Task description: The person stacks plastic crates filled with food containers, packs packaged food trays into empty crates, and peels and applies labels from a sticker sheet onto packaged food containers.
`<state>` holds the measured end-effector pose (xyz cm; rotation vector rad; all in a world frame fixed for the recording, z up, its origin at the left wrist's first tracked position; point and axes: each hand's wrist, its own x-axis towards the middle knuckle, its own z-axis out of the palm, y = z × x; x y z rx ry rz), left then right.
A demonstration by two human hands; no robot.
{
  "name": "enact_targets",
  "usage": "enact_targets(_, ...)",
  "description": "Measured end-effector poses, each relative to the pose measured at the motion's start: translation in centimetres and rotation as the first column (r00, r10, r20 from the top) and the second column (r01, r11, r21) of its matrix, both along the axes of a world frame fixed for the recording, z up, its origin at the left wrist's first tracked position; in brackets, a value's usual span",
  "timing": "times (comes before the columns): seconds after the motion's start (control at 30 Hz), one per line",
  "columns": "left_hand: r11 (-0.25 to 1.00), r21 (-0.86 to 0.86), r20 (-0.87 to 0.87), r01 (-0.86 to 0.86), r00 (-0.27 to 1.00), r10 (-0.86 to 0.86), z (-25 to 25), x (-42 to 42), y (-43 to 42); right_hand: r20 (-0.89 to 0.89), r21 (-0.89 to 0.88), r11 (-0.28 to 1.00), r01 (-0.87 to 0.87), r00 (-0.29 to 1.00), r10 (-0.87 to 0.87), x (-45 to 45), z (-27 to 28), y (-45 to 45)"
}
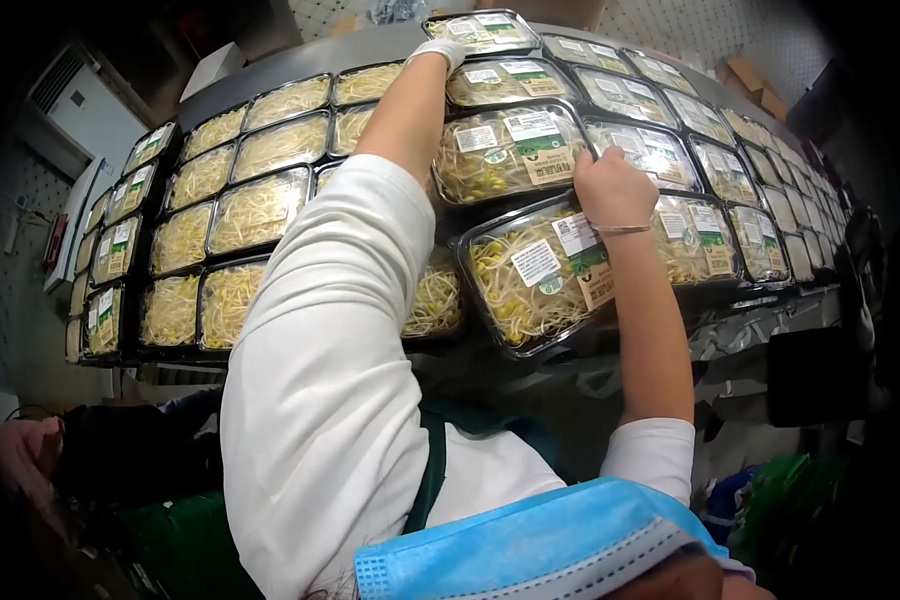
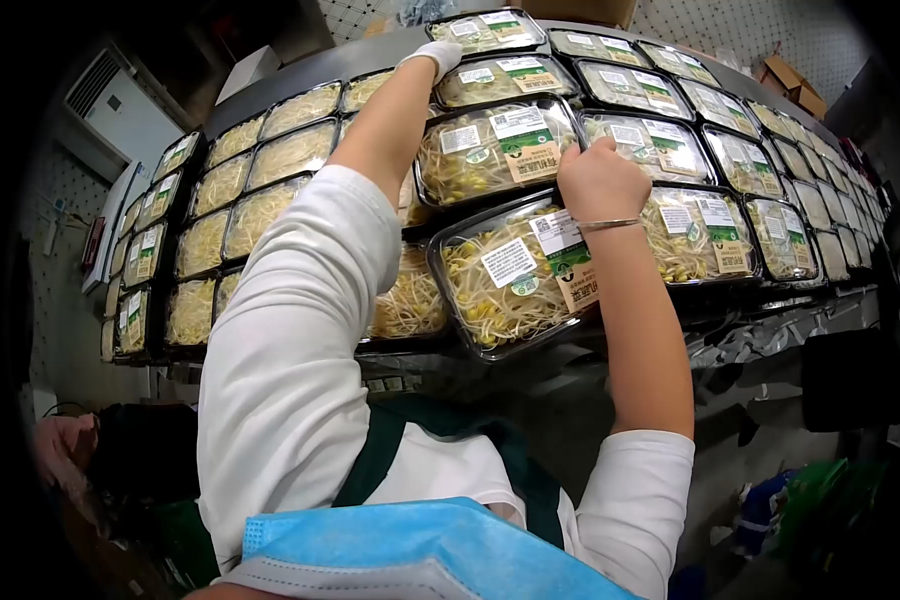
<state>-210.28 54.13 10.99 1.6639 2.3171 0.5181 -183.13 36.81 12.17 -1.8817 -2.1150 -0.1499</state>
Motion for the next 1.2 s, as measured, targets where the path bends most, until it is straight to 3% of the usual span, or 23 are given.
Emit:
enact_targets(0.1,0.961,0.270,0.019,-0.064,0.998,0.062,2.5,-1.0,-3.1,0.020,-0.063,0.998,-0.021,1.000,0.022,0.4,0.3,1.0)
enact_targets(0.13,0.910,0.370,-0.325,0.188,0.944,-0.063,1.7,-3.9,-0.3,0.080,-0.094,0.987,-0.132,0.987,0.139,1.3,-1.0,2.7)
enact_targets(0.17,0.914,0.403,-0.044,0.050,0.998,-0.035,4.9,-2.3,-4.0,0.063,-0.137,0.979,-0.151,0.985,0.160,1.6,-0.8,3.1)
enact_targets(0.23,0.855,0.490,-0.206,0.172,0.975,-0.078,8.2,-2.6,-8.4,-0.043,-0.205,0.971,-0.122,0.992,0.115,1.3,1.0,1.9)
enact_targets(0.27,0.684,0.614,-0.406,0.395,0.901,-0.156,9.8,-2.3,-11.6,-0.063,-0.226,0.959,-0.172,0.985,0.162,1.5,0.8,2.9)
enact_targets(0.3,0.868,0.465,-0.416,0.171,0.908,0.043,11.9,-2.3,-14.8,-0.083,-0.243,0.943,-0.227,0.974,0.213,1.7,0.6,3.7)
enact_targets(0.33,0.882,0.453,-0.304,0.133,0.952,0.013,12.9,-3.6,-17.8,-0.136,-0.278,0.930,-0.241,0.968,0.210,1.4,2.0,2.9)
enact_targets(0.43,0.811,0.562,-0.453,0.161,0.881,0.138,14.5,-8.1,-27.7,-0.312,-0.252,0.867,-0.429,0.884,0.347,1.2,4.4,1.4)
enact_targets(0.5,0.799,0.598,-0.339,0.068,0.924,0.175,15.1,-8.4,-37.2,-0.185,-0.002,0.844,-0.536,0.830,0.527,0.9,7.3,-1.5)
enact_targets(0.53,0.724,0.678,-0.363,0.126,0.914,0.180,14.7,-7.2,-42.5,-0.177,0.237,0.713,-0.660,0.692,0.700,0.5,7.1,-1.9)
enact_targets(0.57,0.701,0.674,-0.487,0.232,0.854,0.186,14.2,-8.3,-47.4,-0.073,0.099,0.773,-0.627,0.770,0.634,-0.8,9.8,-6.4)
enact_targets(0.6,0.712,0.677,-0.493,0.185,0.833,0.252,13.8,-7.6,-52.8,-0.263,0.026,0.766,-0.642,0.735,0.625,-2.4,11.2,-11.2)
enact_targets(0.63,0.706,0.674,-0.556,0.217,0.779,0.291,13.0,-7.7,-58.7,-0.263,0.016,0.747,-0.665,0.718,0.645,-3.5,11.7,-14.5)
enact_targets(0.67,0.755,0.634,-0.608,0.166,0.710,0.354,11.7,-7.7,-64.4,-0.058,0.066,0.702,-0.709,0.699,0.712,-2.6,11.2,-13.9)
enact_targets(0.73,0.788,0.607,-0.672,0.106,0.598,0.438,8.8,-6.9,-75.2,0.085,0.277,0.566,-0.776,0.607,0.790,-3.9,12.0,-13.4)
enact_targets(0.77,0.809,0.587,-0.656,-0.018,0.575,0.489,7.4,-5.4,-80.5,0.108,0.249,0.410,-0.878,0.445,0.889,-7.0,13.1,-16.5)
enact_targets(0.83,0.812,0.568,-0.669,-0.135,0.499,0.551,4.5,-1.4,-89.5,0.482,0.349,0.231,-0.908,0.385,0.787,-7.4,15.4,-25.7)
enact_targets(0.9,0.739,0.590,-0.554,-0.325,0.503,0.663,1.6,2.8,-97.2,0.137,0.600,0.099,-0.794,0.224,0.965,-12.6,11.3,-27.1)
enact_targets(0.93,0.682,0.599,-0.524,-0.419,0.440,0.730,0.0,5.1,-100.6,0.131,0.607,0.079,-0.791,0.197,0.972,-14.7,11.0,-28.3)
enact_targets(1.0,0.557,0.581,-0.479,-0.594,0.304,0.823,-2.2,10.6,-106.1,-0.218,0.331,0.238,-0.913,0.171,0.961,-20.4,11.5,-36.4)
enact_targets(1.1,0.301,0.503,-0.445,-0.810,0.055,0.894,-5.4,14.1,-116.9,-0.022,0.239,-0.466,-0.852,-0.485,0.874,-30.7,8.9,-52.6)
enact_targets(1.17,0.102,0.497,-0.390,-0.862,-0.117,0.913,-6.4,18.2,-120.4,-0.038,0.023,-0.489,-0.872,-0.490,0.871,-33.0,9.0,-61.5)
enact_targets(1.2,0.001,0.486,-0.378,-0.874,-0.209,0.902,-6.7,19.8,-121.7,-0.079,0.054,-0.570,-0.820,-0.573,0.816,-33.6,8.6,-65.2)
